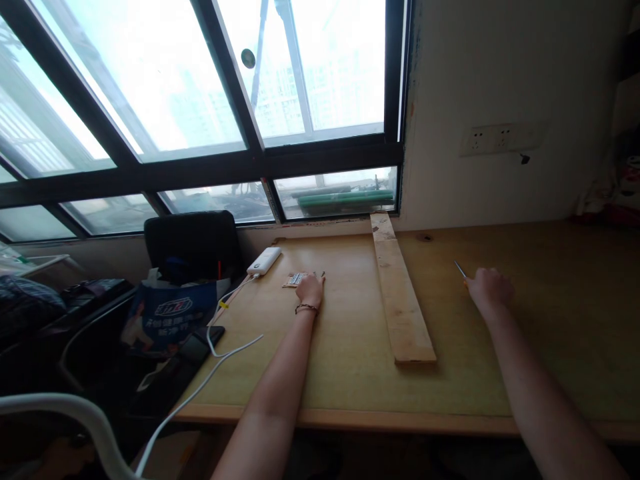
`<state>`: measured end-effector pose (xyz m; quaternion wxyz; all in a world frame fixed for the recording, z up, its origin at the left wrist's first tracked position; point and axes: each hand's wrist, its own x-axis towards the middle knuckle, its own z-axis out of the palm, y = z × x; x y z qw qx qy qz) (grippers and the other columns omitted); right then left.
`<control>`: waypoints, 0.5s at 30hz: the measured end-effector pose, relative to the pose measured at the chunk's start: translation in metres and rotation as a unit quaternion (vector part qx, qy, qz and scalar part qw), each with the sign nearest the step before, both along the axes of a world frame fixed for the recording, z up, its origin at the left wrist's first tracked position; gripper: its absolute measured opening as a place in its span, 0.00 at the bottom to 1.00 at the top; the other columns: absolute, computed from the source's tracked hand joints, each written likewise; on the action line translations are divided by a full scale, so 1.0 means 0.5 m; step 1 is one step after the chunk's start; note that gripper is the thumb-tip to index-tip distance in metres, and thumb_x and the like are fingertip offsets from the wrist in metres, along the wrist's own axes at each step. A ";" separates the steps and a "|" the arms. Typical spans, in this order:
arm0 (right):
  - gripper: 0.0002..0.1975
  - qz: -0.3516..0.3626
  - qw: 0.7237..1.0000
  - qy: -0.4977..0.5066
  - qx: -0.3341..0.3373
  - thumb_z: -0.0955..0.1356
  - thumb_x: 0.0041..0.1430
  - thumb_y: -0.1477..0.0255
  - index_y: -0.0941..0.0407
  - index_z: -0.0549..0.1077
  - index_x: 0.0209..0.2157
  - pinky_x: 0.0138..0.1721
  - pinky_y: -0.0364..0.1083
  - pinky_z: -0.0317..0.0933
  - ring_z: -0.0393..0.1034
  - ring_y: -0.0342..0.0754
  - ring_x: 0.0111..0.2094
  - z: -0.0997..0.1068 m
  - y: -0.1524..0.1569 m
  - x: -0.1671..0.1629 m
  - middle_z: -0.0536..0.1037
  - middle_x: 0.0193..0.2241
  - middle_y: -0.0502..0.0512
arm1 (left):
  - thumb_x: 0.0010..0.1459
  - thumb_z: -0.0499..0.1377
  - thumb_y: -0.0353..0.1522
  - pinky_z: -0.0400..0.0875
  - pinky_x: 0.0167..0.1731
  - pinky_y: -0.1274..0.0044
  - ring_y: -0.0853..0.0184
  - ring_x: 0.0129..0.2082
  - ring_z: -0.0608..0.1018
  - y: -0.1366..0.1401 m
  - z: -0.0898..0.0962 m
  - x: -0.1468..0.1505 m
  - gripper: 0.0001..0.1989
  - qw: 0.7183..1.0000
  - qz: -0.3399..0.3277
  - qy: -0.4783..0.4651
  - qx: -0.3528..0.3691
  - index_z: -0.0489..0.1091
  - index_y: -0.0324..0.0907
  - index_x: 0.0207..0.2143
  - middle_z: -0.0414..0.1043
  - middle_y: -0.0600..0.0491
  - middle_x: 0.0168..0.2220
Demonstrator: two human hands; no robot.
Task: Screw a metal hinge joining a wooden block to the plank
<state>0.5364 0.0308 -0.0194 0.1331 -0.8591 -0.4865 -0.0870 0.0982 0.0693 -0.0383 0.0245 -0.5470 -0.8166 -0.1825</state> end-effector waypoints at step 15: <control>0.18 0.008 0.999 -0.007 -0.039 0.66 0.50 0.62 0.61 0.74 0.38 0.34 0.54 0.62 0.67 0.62 0.40 -0.007 0.004 -0.023 0.72 0.36 0.67 | 0.57 0.48 0.38 0.66 0.33 0.72 0.58 0.38 0.74 0.008 0.006 -0.010 0.15 0.999 -0.012 -0.034 -0.003 0.72 0.44 0.38 0.73 0.45 0.37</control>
